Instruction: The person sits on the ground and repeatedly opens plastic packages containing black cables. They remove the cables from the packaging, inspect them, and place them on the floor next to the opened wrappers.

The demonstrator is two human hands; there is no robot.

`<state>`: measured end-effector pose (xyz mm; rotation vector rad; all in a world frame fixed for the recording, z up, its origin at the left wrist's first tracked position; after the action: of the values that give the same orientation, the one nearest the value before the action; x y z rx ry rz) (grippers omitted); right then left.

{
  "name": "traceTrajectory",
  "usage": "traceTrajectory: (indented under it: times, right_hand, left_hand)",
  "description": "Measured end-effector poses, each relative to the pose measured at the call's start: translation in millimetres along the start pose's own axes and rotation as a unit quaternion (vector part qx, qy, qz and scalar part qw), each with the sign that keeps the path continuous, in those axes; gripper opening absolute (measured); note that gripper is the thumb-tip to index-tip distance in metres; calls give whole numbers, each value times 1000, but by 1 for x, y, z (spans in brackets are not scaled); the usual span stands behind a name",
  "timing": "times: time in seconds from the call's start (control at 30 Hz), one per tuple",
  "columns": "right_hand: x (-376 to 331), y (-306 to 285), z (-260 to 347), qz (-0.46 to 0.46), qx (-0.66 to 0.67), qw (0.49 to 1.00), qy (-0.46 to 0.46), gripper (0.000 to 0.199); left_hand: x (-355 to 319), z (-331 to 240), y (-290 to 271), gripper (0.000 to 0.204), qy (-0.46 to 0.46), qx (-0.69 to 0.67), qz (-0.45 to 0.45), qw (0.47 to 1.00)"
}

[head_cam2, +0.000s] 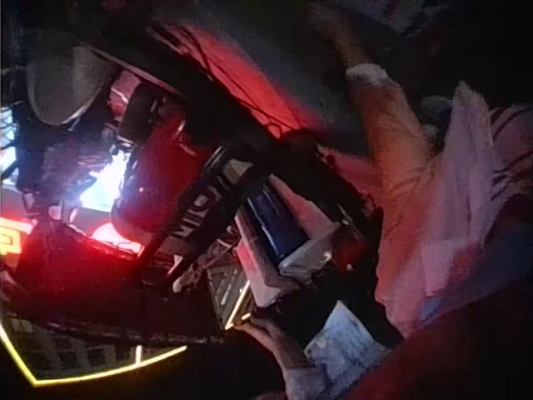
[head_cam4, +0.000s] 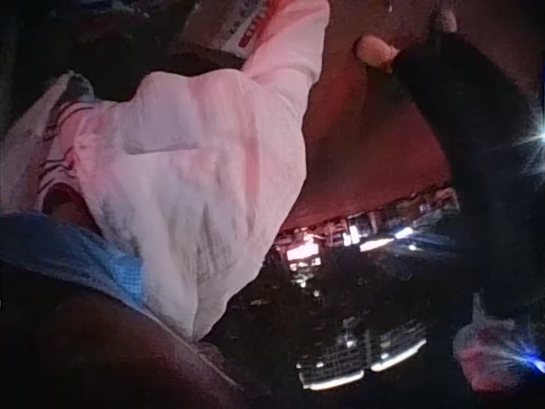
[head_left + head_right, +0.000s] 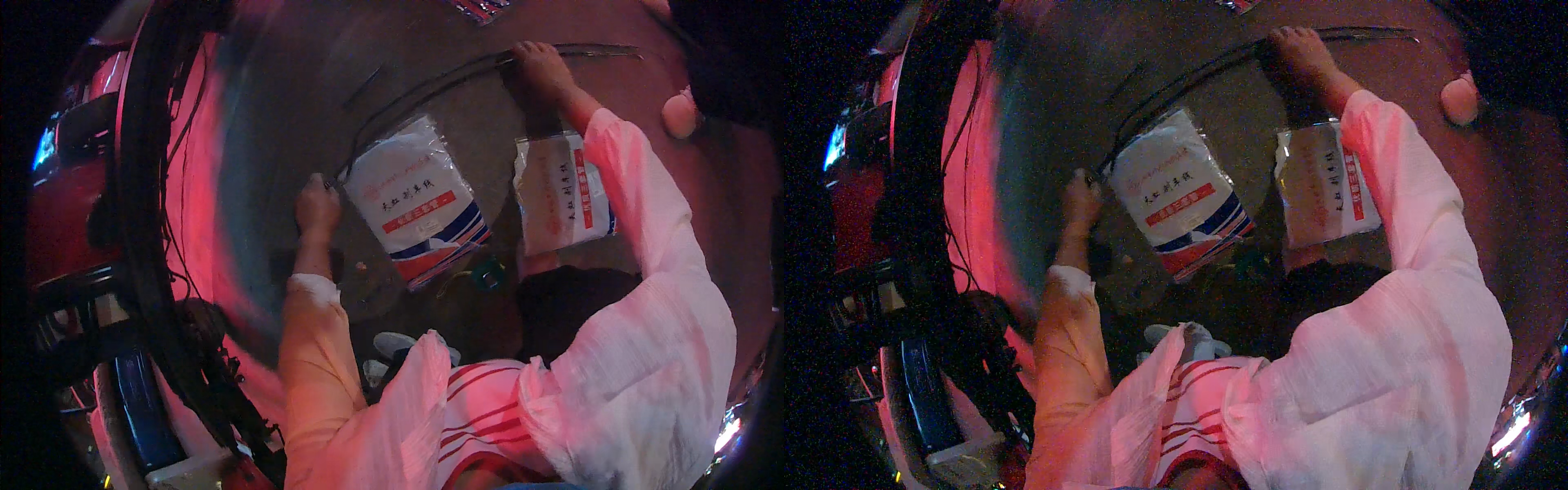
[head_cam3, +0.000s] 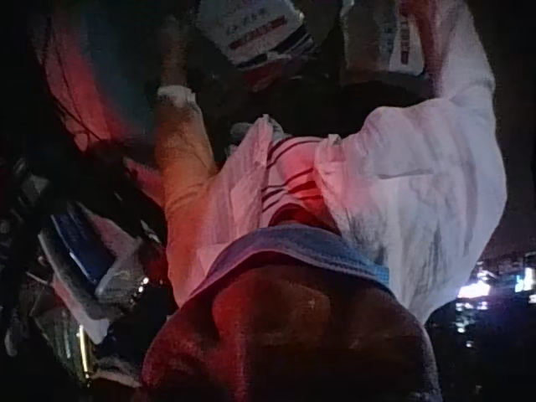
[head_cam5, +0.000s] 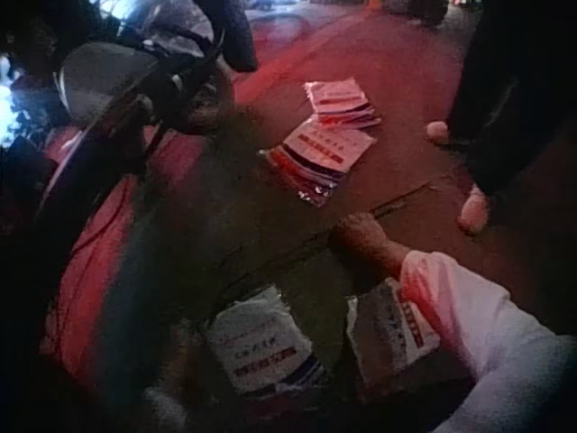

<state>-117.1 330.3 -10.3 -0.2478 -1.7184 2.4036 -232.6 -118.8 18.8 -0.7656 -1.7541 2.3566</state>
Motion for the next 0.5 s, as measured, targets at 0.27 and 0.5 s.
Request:
traceTrajectory:
  times: [0.27,0.5]
  right_hand:
    - [-10,-101,29,-194,51,965,-170,28]
    - [-50,-68,85,56,-12,985,-161,20]
  left_hand:
    - [-57,46,-38,24,18,-301,189,935]
    - [-146,37,-130,23,64,-239,-107,963]
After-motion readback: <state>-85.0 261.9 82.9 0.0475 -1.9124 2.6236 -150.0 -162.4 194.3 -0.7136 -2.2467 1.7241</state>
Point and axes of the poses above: each hand's wrist, its own x-axis towards the middle knuckle, its own y-axis out of the palm, z = x × y, the point moved 7 cm from there along x, towards the middle knuckle, and after that the axes turned 12 degrees about x, right-handed, at the moved point
